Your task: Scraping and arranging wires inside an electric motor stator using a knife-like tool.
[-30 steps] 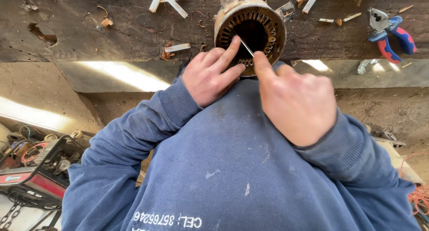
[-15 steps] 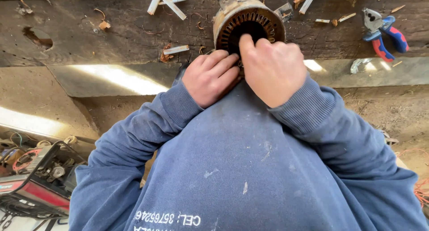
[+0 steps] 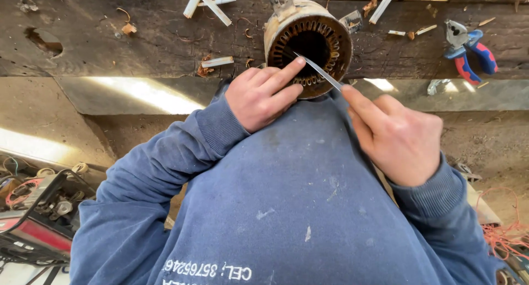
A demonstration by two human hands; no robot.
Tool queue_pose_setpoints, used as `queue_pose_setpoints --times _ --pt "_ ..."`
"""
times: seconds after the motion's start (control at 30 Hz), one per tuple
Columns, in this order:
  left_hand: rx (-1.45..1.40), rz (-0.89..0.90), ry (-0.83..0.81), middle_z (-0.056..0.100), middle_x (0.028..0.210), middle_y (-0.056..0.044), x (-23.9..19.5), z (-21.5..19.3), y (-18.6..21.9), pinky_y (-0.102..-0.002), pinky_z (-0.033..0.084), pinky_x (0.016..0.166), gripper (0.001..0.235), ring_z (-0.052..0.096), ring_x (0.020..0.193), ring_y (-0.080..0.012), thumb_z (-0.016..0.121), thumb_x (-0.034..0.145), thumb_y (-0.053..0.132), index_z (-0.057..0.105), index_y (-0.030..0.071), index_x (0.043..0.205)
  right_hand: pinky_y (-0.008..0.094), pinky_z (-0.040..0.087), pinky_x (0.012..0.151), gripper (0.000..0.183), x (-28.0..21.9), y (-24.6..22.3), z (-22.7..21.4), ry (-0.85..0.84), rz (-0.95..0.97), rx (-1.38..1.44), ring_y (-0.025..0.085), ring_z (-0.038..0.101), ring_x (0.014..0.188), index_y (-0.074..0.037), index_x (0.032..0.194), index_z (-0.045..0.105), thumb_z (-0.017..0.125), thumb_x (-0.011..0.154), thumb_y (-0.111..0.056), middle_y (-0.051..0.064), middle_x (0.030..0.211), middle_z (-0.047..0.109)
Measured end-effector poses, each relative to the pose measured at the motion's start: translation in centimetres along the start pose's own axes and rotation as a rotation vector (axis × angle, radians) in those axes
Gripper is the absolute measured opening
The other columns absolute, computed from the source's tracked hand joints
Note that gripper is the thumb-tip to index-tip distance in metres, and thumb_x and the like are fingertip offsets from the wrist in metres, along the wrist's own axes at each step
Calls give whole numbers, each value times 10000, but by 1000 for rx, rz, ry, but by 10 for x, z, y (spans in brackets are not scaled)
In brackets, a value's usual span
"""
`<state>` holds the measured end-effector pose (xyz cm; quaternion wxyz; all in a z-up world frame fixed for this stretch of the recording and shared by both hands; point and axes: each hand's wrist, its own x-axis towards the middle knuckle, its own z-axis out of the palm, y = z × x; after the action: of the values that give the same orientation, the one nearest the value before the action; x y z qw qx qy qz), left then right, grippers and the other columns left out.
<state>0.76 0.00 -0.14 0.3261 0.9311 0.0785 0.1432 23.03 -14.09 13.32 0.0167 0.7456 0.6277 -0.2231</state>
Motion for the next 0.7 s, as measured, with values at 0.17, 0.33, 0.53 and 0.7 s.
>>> queue_pose_setpoints --times 0.17,0.33,0.53,0.7 --pt "29 -20 -38 501 1563 -183 1 -3 1 -341 539 842 241 680 1102 -223 722 990 201 706 115 1215 352 451 536 355 8 2 12 61 -19 92 200 599 602 -214 1357 737 760 1003 -212 12 773 595" --pt "44 -30 -45 472 1583 -194 -1 1 2 -338 548 864 260 673 1106 -222 725 992 213 702 111 1230 355 458 542 364 10 6 16 58 -16 154 214 609 618 -203 1365 732 759 1002 -209 18 765 607" --pt "54 -41 -41 466 1586 -192 -2 1 3 -339 544 857 246 673 1114 -226 731 998 235 695 115 1210 355 460 540 355 16 5 15 43 -17 183 216 612 613 -208 1357 734 763 1003 -207 24 756 607" --pt "61 -41 -39 457 1596 -201 -3 5 2 -335 547 868 240 670 1115 -221 729 1008 234 689 118 1214 354 460 524 341 26 -1 7 36 -26 114 214 618 597 -220 1355 734 747 1015 -233 20 752 614"
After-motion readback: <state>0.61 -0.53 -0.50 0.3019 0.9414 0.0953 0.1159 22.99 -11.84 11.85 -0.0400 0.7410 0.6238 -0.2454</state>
